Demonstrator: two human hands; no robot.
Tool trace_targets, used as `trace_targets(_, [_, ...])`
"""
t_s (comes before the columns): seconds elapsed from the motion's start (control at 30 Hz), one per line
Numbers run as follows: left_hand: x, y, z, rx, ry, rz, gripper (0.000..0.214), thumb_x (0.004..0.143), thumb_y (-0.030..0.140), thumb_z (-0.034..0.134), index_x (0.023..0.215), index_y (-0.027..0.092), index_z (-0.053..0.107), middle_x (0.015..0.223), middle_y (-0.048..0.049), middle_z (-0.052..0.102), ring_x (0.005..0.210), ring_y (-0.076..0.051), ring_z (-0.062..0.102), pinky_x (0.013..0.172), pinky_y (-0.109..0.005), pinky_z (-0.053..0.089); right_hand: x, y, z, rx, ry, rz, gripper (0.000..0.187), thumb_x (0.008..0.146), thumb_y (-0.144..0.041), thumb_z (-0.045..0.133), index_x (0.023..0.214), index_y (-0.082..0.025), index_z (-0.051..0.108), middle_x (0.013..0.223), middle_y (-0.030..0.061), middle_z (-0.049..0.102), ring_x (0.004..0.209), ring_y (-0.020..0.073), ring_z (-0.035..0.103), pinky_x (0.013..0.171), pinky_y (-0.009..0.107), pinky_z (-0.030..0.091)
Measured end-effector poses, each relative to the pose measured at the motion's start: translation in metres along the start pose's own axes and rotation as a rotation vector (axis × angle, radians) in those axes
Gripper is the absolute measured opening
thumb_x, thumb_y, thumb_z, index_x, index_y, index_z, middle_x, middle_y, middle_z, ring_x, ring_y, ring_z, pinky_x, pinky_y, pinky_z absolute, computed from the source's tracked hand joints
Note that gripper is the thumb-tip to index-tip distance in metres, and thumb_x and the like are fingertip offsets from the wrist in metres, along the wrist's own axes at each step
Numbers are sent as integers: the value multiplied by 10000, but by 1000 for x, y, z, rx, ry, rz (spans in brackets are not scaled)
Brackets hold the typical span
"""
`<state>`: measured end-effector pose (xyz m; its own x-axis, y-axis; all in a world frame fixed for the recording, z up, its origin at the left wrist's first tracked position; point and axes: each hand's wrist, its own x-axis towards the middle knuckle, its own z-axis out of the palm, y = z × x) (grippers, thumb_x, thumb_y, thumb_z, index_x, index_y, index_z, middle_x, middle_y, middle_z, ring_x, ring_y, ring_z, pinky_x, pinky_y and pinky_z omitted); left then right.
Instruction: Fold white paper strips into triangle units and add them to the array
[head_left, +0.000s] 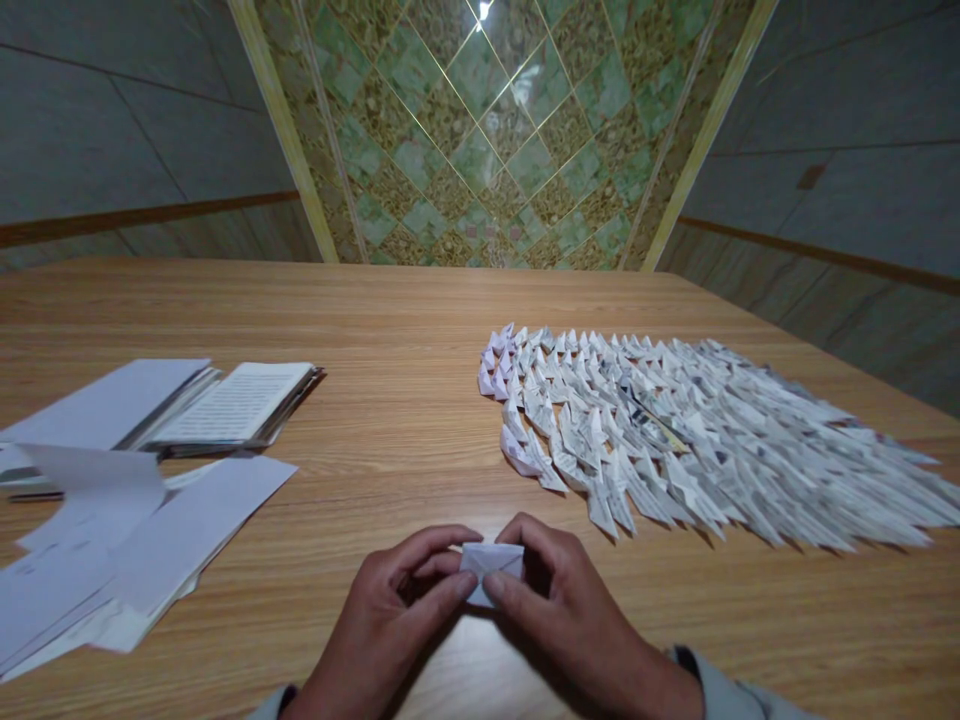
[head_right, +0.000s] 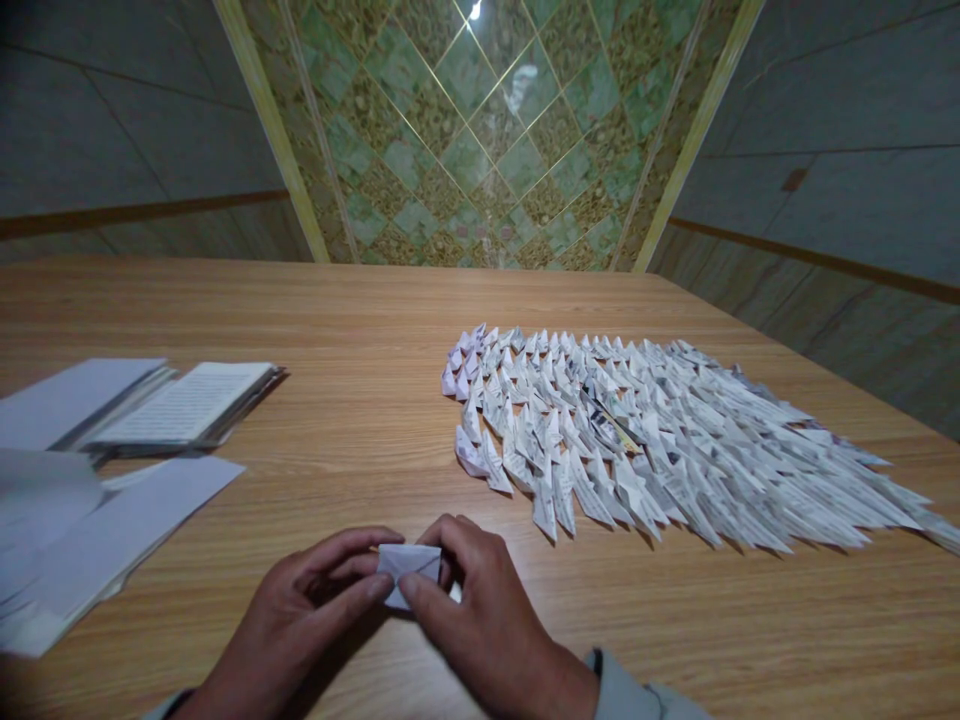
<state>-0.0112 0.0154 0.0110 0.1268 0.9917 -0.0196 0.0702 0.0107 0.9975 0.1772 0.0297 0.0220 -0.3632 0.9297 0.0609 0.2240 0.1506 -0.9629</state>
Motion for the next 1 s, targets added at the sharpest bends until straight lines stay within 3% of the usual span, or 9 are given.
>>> trace_targets(0.1, [0, 0, -2, 190, -51, 127, 158, 895, 301, 669, 805, 205, 756, 731, -22, 762, 672, -183, 705, 620, -240, 538, 0, -1, 0, -88, 43, -63, 127, 876, -246, 560, 762, -191, 567, 683, -23, 526, 629, 133, 475, 569, 249, 338])
trace_targets(0.2, [1, 1, -5, 405, -11, 327, 99, 903, 234, 682, 976, 243, 749, 847, -23, 765, 753, -183, 708, 684, -246, 544, 1, 6, 2, -293, 142, -229, 102, 821, -132, 548, 740, -195, 547, 675, -19, 526, 644, 143, 477, 592, 266, 315])
trace_targets(0.33, [0, 3, -7, 543, -40, 589, 278, 896, 128, 686, 1122, 289, 678, 927, -4, 747, 812, -161, 691, 755, -232, 534, -1, 14, 6, -537, 177, -487, 163, 809, -68, 552, 728, -200, 501, 677, -11, 530, 685, 163, 463, 639, 304, 286])
trace_targets(0.4, [-1, 5, -7, 541, -80, 596, 197, 921, 112, 642, 1035, 269, 675, 858, 6, 728, 754, -144, 678, 718, -218, 524, -2, 13, 6, -555, 122, -517, 143, 846, -91, 586, 783, -200, 518, 717, -7, 559, 714, 170, 477, 661, 307, 299])
trace_targets(0.53, [-1, 4, -7, 434, -43, 460, 142, 940, 131, 588, 853, 231, 641, 803, 1, 708, 717, -142, 682, 676, -221, 521, -2, 9, 0, -531, 62, -482, 128, 871, -152, 673, 873, -203, 556, 801, 2, 603, 782, 184, 512, 701, 308, 334])
trace_targets(0.67, [3, -1, -8, 380, -54, 428, 151, 912, 124, 576, 805, 226, 606, 850, -11, 730, 757, -158, 698, 693, -237, 525, 0, 8, -8, -589, 57, -565, 107, 940, -137, 552, 862, -201, 586, 813, 21, 626, 802, 197, 511, 735, 334, 348])
trace_targets(0.87, [9, -4, -13, 613, -127, 478, 215, 942, 77, 477, 903, 228, 626, 1020, -51, 723, 969, -204, 661, 842, -308, 503, 3, 11, -7, -851, 18, -683, 282, 1035, -159, 452, 804, -178, 612, 754, 31, 616, 746, 198, 468, 786, 366, 347])
trace_targets(1.0, [6, 6, -16, 717, -225, 500, 274, 919, 28, 375, 894, 215, 574, 904, -49, 665, 861, -207, 603, 779, -336, 464, 4, 15, -5, -904, -8, -653, 296, 1042, -185, 487, 770, -181, 604, 729, 20, 607, 734, 194, 462, 776, 356, 337])
